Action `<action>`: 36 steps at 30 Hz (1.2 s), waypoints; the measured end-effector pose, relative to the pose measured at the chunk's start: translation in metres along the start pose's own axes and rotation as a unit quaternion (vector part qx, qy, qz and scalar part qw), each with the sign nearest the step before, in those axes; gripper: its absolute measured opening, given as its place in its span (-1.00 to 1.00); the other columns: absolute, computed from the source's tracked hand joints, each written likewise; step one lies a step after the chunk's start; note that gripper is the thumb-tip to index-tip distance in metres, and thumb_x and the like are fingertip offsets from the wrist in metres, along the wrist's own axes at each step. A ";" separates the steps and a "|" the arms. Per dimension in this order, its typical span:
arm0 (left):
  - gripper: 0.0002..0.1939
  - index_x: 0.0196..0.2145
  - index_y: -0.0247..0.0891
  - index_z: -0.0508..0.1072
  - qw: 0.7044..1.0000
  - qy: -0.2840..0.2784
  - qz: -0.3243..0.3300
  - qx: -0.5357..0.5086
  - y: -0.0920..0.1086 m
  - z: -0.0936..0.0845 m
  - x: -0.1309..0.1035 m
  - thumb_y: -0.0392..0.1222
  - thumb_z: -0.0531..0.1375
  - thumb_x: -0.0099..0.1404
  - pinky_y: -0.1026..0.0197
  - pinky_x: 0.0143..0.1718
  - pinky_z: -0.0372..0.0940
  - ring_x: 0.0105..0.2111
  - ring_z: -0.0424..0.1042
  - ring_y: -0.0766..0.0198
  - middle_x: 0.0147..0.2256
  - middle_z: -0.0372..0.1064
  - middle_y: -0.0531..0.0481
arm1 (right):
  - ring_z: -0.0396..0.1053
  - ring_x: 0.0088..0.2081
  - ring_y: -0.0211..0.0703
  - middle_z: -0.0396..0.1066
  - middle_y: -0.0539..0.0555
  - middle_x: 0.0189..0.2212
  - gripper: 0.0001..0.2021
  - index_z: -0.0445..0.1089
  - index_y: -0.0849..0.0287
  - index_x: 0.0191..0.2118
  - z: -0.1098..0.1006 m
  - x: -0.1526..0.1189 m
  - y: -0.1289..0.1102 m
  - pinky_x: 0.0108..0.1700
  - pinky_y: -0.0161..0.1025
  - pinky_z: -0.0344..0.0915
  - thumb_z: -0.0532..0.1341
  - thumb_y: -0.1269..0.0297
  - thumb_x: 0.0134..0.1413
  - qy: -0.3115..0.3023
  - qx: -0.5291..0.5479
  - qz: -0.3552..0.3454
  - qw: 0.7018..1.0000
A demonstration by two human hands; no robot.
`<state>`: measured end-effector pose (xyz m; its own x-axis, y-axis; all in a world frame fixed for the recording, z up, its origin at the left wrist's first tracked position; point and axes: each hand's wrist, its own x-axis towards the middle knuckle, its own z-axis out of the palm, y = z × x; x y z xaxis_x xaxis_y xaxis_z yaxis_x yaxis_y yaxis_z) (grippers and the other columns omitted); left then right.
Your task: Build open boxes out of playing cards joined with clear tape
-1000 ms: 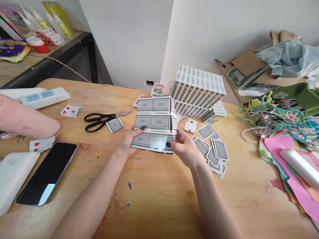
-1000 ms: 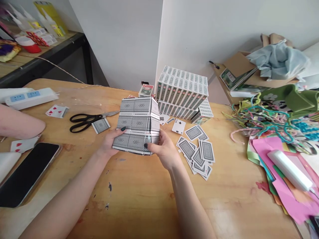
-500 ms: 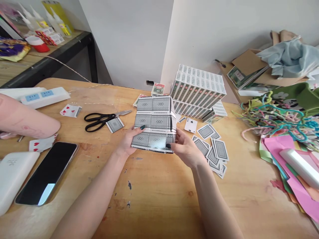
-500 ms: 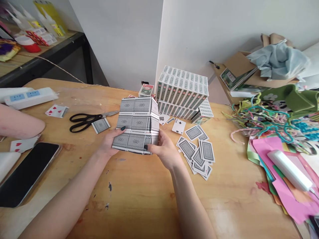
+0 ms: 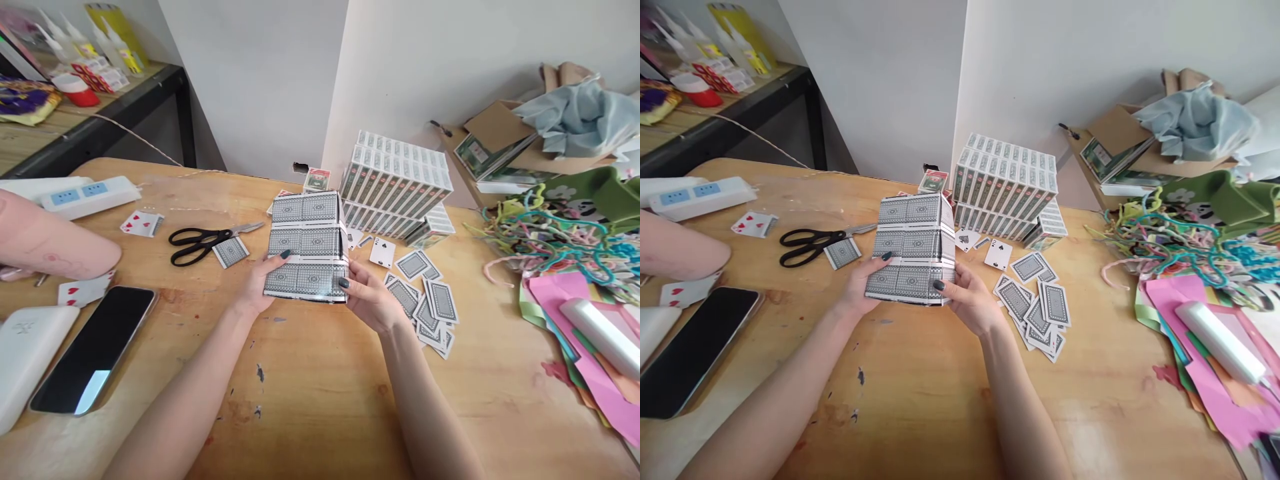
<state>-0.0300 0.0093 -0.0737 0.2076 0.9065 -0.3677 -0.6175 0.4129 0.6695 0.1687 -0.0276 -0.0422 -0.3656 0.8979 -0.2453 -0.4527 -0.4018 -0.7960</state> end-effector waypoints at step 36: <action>-0.53 -0.05 -0.26 0.44 0.984 0.027 0.090 0.151 -0.004 0.001 -0.002 -0.12 0.30 0.06 0.06 -0.07 0.36 -0.10 0.47 0.04 -0.15 0.51 -0.09 | 0.31 -0.01 -0.06 0.42 0.04 -0.06 -0.64 0.38 0.09 -0.02 0.004 0.012 0.028 0.03 -0.18 0.22 0.14 0.06 0.11 0.172 -0.187 -0.119 0.960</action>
<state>-0.0268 0.0061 -0.0752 0.0698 0.9648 -0.2535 -0.3859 0.2605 0.8850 0.1482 -0.0294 -0.0652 0.0311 0.9885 -0.1480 -0.1441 -0.1421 -0.9793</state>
